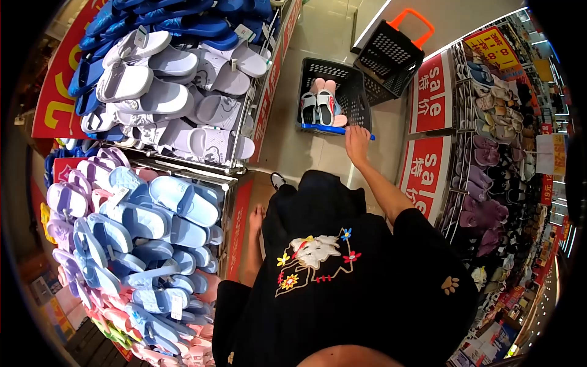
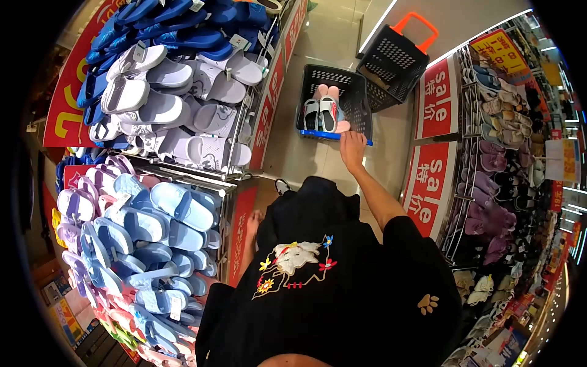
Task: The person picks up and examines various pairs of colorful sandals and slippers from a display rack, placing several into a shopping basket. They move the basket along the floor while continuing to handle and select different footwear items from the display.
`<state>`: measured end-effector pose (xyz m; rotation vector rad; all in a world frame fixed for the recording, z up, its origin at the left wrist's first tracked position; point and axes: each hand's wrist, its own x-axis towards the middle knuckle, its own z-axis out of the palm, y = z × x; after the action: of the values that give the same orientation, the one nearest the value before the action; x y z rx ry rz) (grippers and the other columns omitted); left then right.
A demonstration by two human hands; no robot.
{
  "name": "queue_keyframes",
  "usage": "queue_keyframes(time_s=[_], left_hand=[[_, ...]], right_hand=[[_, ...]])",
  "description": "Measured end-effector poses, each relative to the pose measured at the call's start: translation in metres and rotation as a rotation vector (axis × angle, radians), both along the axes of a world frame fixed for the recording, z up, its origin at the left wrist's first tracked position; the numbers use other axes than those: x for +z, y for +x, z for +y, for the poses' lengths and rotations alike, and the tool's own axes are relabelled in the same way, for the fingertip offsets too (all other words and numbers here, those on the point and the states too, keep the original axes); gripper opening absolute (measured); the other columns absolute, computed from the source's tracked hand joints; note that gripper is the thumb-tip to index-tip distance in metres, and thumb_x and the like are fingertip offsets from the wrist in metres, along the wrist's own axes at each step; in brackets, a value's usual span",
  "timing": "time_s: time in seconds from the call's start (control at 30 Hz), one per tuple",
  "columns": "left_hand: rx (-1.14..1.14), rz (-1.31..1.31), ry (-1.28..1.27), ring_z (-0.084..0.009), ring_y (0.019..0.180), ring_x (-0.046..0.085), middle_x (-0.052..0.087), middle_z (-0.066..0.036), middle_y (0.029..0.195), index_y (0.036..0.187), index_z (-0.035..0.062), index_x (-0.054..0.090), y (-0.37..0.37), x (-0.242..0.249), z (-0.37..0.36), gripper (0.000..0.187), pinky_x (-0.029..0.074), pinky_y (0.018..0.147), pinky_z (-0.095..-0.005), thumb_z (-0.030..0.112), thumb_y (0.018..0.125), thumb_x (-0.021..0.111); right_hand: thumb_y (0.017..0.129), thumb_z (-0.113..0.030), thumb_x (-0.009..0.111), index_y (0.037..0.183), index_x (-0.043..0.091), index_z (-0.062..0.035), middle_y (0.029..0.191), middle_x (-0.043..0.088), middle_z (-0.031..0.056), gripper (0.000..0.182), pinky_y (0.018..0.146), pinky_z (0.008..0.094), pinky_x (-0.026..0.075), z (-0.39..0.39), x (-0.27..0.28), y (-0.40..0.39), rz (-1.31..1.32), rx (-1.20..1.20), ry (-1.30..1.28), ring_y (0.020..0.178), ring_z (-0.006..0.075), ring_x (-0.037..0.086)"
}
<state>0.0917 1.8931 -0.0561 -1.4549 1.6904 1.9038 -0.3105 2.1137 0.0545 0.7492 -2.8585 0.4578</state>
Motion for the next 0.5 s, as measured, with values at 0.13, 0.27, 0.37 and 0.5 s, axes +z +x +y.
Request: queue_keyframes(time_s=[0.13, 0.27, 0.37, 0.5], left_hand=[[0.132, 0.132, -0.010, -0.0092, 0.077, 0.055, 0.061, -0.004, 0.095, 0.114, 0.0061, 0.055, -0.055, 0.017, -0.026, 0.033, 0.044, 0.070, -0.0232, 0.031, 0.096, 0.045], [0.085, -0.031, 0.054, -0.0112, 0.083, 0.057, 0.061, -0.004, 0.099, 0.115, 0.0062, 0.055, -0.068, 0.027, -0.029, 0.033, 0.045, 0.073, -0.0247, 0.031, 0.096, 0.044], [0.112, -0.137, 0.232, -0.0159, 0.094, 0.058, 0.060, -0.006, 0.104, 0.115, 0.0067, 0.056, -0.039, 0.002, -0.013, 0.033, 0.045, 0.082, -0.0283, 0.031, 0.096, 0.044], [0.059, -0.243, 0.215, -0.0239, 0.112, 0.051, 0.057, -0.011, 0.114, 0.113, 0.0067, 0.057, 0.022, -0.034, 0.017, 0.033, 0.038, 0.095, -0.0343, 0.032, 0.095, 0.044]], right_hand=[[0.090, -0.022, 0.043, 0.083, 0.062, -0.0054, 0.078, 0.062, 0.0115, 0.026, 0.078, 0.0433, 0.042, -0.012, 0.000, -0.015, -0.056, -0.061, 0.077, 0.084, 0.0288, 0.059], [0.089, -0.025, 0.044, 0.085, 0.063, -0.0050, 0.075, 0.063, 0.0128, 0.028, 0.069, 0.0419, 0.046, -0.017, 0.000, -0.043, -0.270, -0.101, 0.079, 0.075, 0.0311, 0.062], [0.087, -0.025, 0.049, 0.094, 0.062, -0.0047, 0.074, 0.064, 0.0115, 0.025, 0.066, 0.0361, 0.050, -0.013, -0.021, -0.074, -0.630, 0.015, -0.049, 0.070, 0.0269, 0.064], [0.089, -0.026, 0.049, 0.099, 0.061, -0.0048, 0.073, 0.063, 0.0060, 0.027, 0.058, 0.0267, 0.048, 0.006, -0.122, -0.122, -1.088, -0.091, -0.281, 0.064, 0.0145, 0.061]])
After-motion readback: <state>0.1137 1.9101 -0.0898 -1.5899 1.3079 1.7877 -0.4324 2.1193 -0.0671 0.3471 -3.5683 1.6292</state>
